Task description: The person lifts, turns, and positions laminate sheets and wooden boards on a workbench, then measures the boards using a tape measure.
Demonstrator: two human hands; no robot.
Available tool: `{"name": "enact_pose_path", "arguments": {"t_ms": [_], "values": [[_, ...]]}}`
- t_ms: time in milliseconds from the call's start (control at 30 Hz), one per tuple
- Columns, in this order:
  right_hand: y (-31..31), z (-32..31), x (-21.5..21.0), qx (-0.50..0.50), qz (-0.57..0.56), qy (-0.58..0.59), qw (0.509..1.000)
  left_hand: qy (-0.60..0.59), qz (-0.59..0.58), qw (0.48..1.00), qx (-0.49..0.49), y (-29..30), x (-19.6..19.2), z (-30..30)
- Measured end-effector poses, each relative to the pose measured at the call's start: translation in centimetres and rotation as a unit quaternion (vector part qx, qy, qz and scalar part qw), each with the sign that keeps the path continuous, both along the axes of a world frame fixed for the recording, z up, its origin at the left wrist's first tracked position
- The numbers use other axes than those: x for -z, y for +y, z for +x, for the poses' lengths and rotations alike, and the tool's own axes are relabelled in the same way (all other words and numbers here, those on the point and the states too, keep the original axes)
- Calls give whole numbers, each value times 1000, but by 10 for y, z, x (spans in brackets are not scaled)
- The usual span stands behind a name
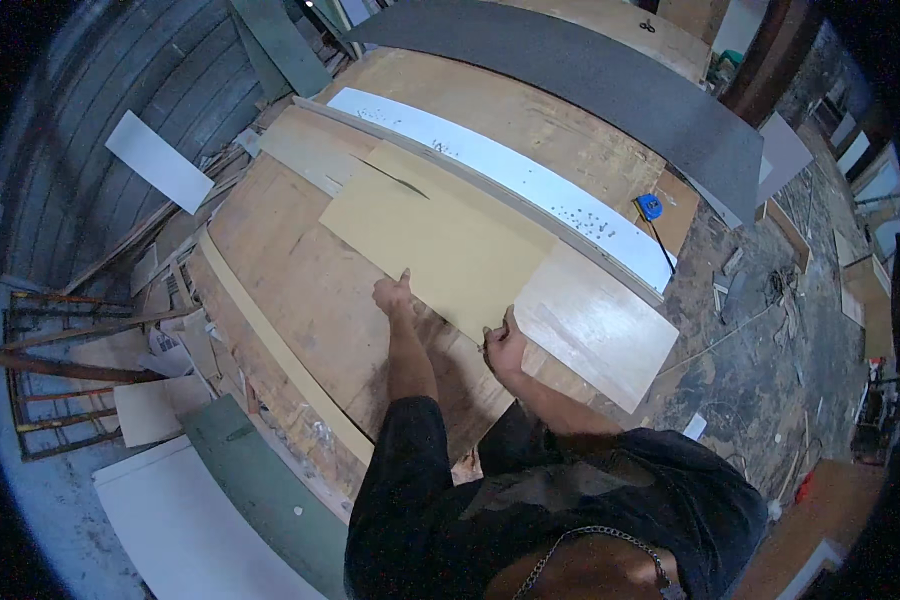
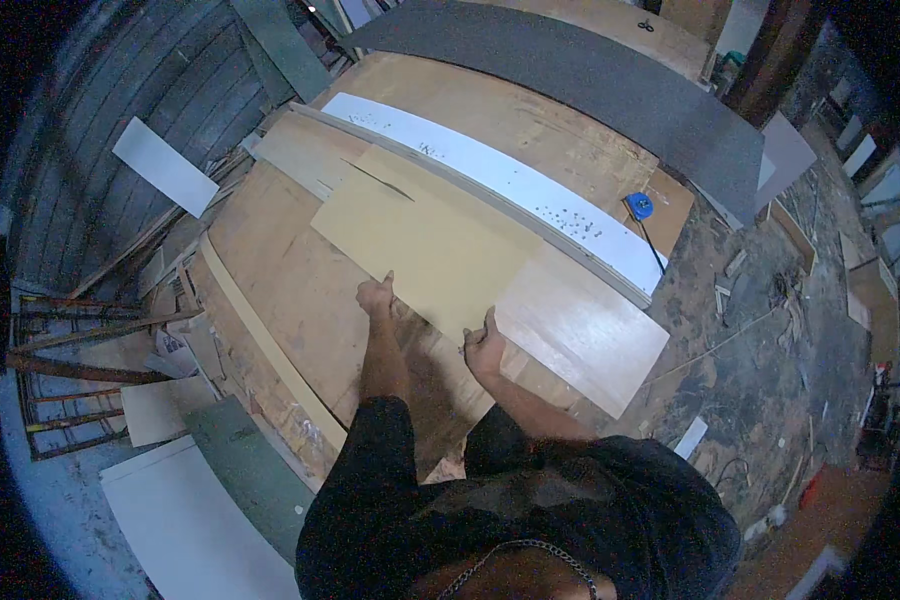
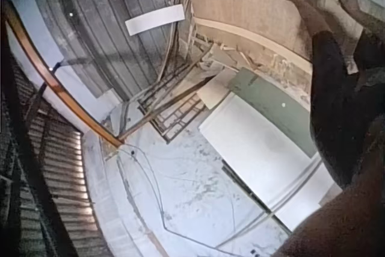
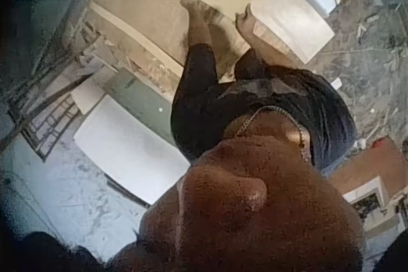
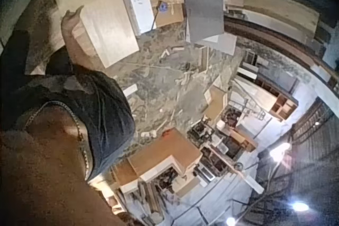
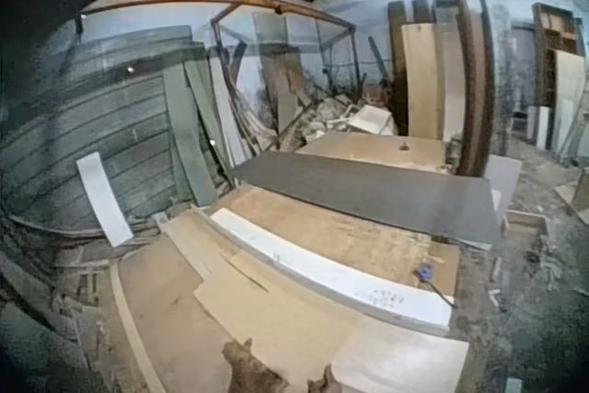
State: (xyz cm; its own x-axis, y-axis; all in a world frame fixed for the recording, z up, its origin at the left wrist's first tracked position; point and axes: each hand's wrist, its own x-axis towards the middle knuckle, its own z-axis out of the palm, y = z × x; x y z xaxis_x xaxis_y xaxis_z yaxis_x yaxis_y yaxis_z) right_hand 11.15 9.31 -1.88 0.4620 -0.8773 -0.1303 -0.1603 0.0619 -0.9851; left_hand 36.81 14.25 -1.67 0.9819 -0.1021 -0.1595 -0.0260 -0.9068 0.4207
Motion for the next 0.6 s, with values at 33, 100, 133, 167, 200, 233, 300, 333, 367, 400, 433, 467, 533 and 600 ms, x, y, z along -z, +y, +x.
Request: {"name": "enact_pose_path", "arguments": {"t_ms": [33,100,133,167,200,233,300,333,367,400,433,467,533,600], "values": [[-6,-1,-1,9,2,9,1000,2,-9,1000,-16,-7,0,0],[-7,-7,-11,-64,-8,39,997,18,-11,999,-37,1,12,1],[-3,-19,-12,-58,-4,50,997,31,-3,999,-42,0,17,6],[-2,-28,-13,-44,70,5,997,38,2,998,-52,-1,17,18],[-4,-40,-13,-25,143,-40,989,45,5,998,-51,-3,18,28],[-9,-69,-12,-62,132,-42,988,27,0,999,-38,1,28,31],[-14,-136,3,-66,27,-55,996,7,-17,999,-42,-13,34,41],[-15,-180,18,-59,62,47,995,10,-20,998,-61,-18,38,44],[-7,-193,-4,-75,98,36,992,-35,26,998,-45,3,46,57],[-11,-210,-7,-104,132,1,986,-75,62,995,-10,2,48,63],[-8,-210,-22,-132,156,129,970,-60,19,997,-36,17,51,77],[-7,-213,-36,-155,180,256,937,-41,-23,997,-59,28,55,86],[-21,-237,6,-132,149,260,945,-15,42,999,-25,-15,43,80],[-8,-257,24,-137,122,259,948,5,25,999,-24,-24,34,66]]}}
